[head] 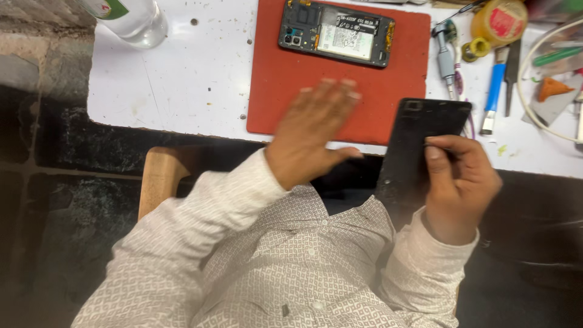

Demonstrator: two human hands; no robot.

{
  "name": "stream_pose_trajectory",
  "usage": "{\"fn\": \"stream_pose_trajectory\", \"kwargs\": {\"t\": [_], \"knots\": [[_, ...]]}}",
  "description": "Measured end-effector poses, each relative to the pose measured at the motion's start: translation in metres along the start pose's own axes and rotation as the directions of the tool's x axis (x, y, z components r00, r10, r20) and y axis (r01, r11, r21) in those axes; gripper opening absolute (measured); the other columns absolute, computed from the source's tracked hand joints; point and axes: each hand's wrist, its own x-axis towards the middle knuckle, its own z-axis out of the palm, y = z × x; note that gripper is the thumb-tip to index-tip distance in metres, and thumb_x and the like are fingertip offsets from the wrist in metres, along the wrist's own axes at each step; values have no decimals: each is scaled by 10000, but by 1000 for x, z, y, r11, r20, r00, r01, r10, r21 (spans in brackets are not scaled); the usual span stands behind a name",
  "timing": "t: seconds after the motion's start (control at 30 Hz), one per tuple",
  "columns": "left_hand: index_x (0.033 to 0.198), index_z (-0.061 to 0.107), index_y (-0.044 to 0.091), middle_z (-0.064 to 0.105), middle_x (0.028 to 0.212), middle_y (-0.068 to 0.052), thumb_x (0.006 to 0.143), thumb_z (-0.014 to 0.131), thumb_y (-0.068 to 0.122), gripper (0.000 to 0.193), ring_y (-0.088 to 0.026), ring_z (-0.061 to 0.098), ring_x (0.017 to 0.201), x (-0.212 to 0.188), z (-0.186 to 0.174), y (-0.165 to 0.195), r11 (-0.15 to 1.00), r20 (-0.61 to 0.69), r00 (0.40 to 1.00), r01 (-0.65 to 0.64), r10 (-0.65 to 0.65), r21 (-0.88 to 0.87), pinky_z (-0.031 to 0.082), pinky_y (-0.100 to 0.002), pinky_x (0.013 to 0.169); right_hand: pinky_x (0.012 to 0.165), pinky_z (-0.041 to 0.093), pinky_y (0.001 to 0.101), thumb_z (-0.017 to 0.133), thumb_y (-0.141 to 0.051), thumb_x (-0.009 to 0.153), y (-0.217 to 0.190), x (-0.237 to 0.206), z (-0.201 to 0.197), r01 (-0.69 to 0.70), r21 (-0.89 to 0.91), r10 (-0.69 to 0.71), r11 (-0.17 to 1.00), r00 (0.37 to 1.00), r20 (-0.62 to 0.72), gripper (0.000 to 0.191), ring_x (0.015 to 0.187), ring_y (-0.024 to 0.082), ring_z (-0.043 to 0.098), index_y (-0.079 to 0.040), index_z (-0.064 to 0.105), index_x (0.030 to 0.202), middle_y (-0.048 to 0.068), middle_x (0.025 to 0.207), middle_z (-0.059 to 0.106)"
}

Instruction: The person cleans the back cover of a smartphone with a cloth, then applies adhesive to the phone's internal frame and aligns the back cover onto the device. The person handles a second smartphone and various tools on the workbench.

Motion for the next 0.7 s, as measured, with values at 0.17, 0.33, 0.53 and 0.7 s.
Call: {"fn": "stream_pose_trajectory", "kwargs": {"t": [0.17,0.33,0.53,0.7], "knots": [[1601,315,5,217,1668,-287,1069,534,644,859,-454,247,1558,-64,-37,-39,913,-284,904,374,-319,165,246,-647,1238,898,476,200,678,17,1027,-3,0,10,-127,100,107,987,977,186,94,943,71,617,12,689,1120,22,1031,700],[1542,420,35,366,1596,-252,953,634,608,849,-422,349,1485,-63,-34,-23,995,-329,940,63,-86,-80,280,-655,1179,856,501,228,642,-20,1019,-10,28,45,-96,-20,95,995,894,438,114,938,88,628,14,668,1125,32,1017,693],[1412,569,120,483,1552,-121,917,713,435,604,-314,432,1460,-41,-1,-9,978,-342,919,-156,195,137,260,-555,1230,806,522,280,666,-67,985,-5,96,73,150,-269,107,951,659,745,114,890,142,651,-10,667,1083,44,953,697],[1423,578,50,500,1524,-122,1000,696,359,537,-308,452,1438,-34,20,-5,982,-403,901,-107,163,157,291,-494,1239,813,513,300,775,14,881,0,95,75,539,-197,-347,819,738,579,126,1021,220,604,-15,733,997,138,1104,604]]}}
